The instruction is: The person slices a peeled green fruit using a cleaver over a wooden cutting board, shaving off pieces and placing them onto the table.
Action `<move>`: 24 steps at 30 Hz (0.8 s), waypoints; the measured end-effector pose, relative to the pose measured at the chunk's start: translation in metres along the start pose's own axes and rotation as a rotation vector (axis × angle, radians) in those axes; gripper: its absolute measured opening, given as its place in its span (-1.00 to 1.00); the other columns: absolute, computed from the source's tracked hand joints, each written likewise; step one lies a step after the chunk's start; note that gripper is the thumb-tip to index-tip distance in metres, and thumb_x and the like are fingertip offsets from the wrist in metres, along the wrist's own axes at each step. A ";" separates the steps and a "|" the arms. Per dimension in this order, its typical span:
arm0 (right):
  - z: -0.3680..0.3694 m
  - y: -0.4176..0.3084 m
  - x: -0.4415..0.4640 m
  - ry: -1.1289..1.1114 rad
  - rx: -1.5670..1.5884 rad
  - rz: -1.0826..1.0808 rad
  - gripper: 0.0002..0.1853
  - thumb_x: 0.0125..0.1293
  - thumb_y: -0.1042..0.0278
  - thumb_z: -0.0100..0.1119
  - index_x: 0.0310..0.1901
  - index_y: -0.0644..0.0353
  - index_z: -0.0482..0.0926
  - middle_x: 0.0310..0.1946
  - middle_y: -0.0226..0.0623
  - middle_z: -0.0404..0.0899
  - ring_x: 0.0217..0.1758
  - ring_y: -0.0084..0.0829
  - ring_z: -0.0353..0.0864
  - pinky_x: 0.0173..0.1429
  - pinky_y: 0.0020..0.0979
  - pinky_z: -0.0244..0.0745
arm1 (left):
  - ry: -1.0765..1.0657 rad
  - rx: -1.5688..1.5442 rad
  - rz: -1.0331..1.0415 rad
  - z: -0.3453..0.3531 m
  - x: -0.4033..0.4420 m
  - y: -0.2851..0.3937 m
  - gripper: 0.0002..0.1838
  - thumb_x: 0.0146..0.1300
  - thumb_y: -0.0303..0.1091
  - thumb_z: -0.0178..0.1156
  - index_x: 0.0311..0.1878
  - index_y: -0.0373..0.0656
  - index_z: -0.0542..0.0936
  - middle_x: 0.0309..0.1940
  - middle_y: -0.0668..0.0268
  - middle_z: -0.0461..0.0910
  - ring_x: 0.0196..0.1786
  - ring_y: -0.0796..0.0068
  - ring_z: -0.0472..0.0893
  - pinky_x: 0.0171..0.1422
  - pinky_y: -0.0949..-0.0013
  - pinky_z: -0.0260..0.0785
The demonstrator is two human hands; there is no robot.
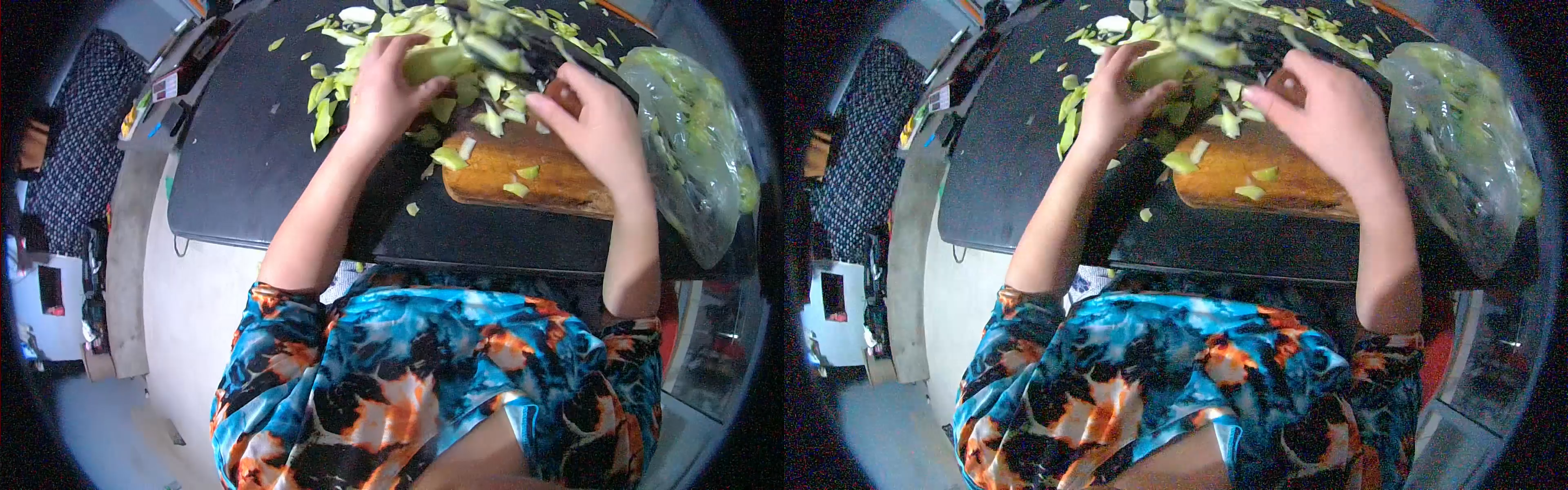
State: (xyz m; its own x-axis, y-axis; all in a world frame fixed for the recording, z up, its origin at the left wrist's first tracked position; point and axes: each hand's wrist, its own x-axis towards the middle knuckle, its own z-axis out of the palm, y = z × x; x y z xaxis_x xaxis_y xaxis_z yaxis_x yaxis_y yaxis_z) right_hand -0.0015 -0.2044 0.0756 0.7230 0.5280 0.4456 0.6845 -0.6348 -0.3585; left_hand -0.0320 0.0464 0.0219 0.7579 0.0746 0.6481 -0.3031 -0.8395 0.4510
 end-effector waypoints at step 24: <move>-0.003 0.001 -0.038 -0.193 -0.226 -0.213 -0.60 0.05 -0.04 0.23 -0.48 0.19 0.50 -0.53 -0.15 0.55 -0.41 -0.10 0.58 -0.32 -0.16 0.46 | -0.271 0.027 0.461 0.015 0.057 0.066 -0.61 0.19 -0.16 0.14 -0.01 -0.21 0.49 -0.06 0.07 0.39 0.07 0.13 0.34 0.20 0.12 0.13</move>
State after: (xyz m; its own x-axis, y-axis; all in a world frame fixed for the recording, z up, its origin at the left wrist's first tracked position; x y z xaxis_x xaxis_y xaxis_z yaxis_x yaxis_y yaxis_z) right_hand -0.0287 -0.2272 0.0603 0.5858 0.7446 0.3202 0.7991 -0.5965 -0.0748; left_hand -0.0005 -0.0124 0.0792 0.6729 -0.4440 0.5917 -0.6276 -0.7660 0.1389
